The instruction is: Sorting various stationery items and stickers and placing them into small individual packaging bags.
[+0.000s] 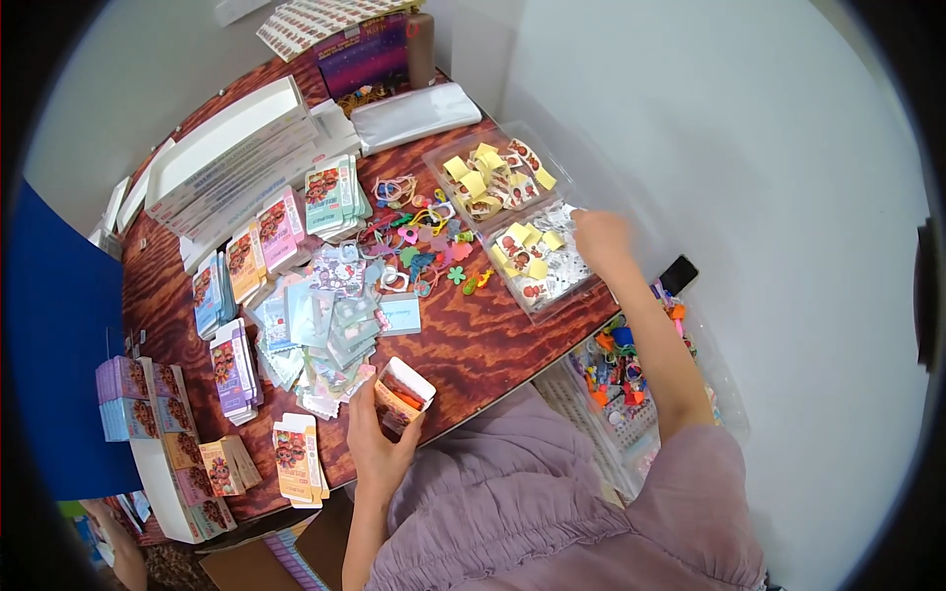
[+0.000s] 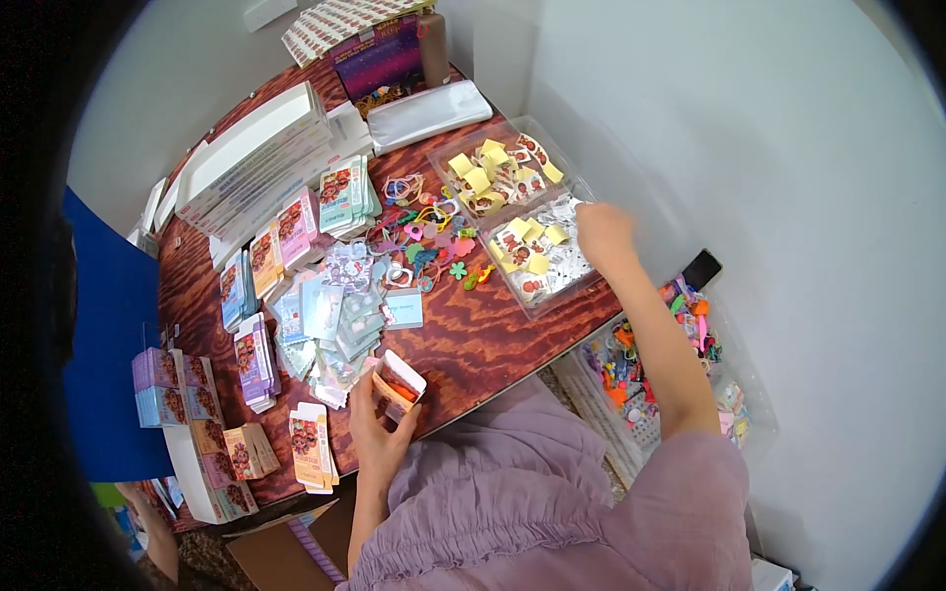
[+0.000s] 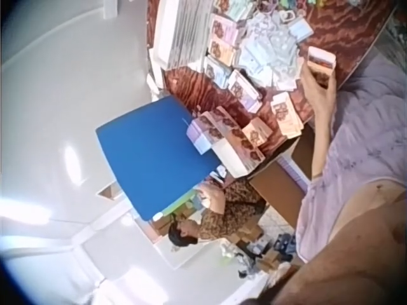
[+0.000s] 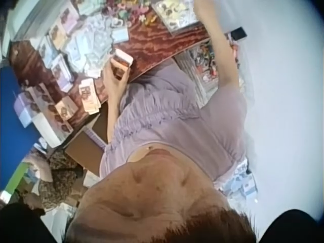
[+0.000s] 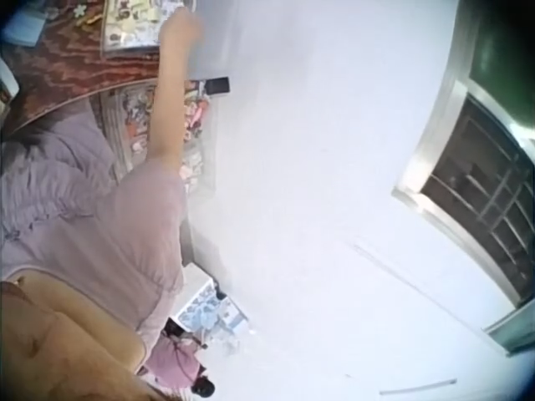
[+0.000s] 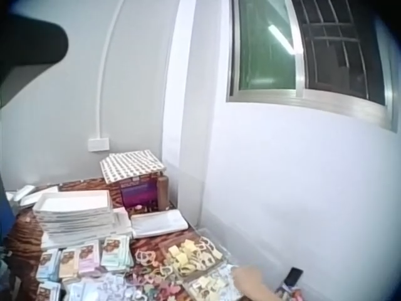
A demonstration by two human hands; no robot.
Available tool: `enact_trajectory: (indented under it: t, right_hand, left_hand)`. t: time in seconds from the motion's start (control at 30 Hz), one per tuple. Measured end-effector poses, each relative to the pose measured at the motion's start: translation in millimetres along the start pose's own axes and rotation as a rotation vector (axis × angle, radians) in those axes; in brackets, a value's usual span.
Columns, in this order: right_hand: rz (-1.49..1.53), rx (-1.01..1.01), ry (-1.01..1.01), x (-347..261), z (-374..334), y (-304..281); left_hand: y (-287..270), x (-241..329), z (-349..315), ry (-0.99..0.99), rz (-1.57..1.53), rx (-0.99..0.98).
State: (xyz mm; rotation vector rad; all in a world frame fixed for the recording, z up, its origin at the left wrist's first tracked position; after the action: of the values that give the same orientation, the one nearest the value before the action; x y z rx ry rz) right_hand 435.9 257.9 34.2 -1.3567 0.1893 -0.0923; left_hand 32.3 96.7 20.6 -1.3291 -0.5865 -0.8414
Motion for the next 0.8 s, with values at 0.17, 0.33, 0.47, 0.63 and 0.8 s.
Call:
enact_trajectory:
  t: [0.17, 0.33, 0.47, 0.63, 0.8]
  right_hand:
    - [-0.117, -0.009, 0.0, 4, 7, 25]
    - [0.455, 0.095, 0.132, 25, -11, 2]
    - [0.838, -0.077, 0.296, 41, -18, 11]
    - [1.003, -0.209, 0.42, 51, -23, 21]
    - [1.109, -0.223, 0.46, 48, -27, 17]
  left_hand:
    - [-1, 6, -1, 0.001, 0.005, -0.005]
    - [-6, 8, -4, 0.04, -0.014, 0.027]
    - [-7, 8, -3, 0.029, -0.019, 0.022]
    - [-7, 8, -5, 0.016, -0.032, 0.02]
    - [-8, 11, -8, 0.001, -0.05, 0.006]
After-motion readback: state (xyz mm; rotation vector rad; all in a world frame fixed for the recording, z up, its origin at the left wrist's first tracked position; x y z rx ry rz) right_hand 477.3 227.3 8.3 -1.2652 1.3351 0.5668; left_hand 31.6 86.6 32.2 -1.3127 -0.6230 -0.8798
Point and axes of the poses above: each hand's wrist, its own z-axis towards the middle knuckle, its own y-axis out of the palm, x = y × z, the point moved 7 cm from there along z, towards the middle knuckle, and after that the axes turned 5 degrees about y, right-handed, at the moved point
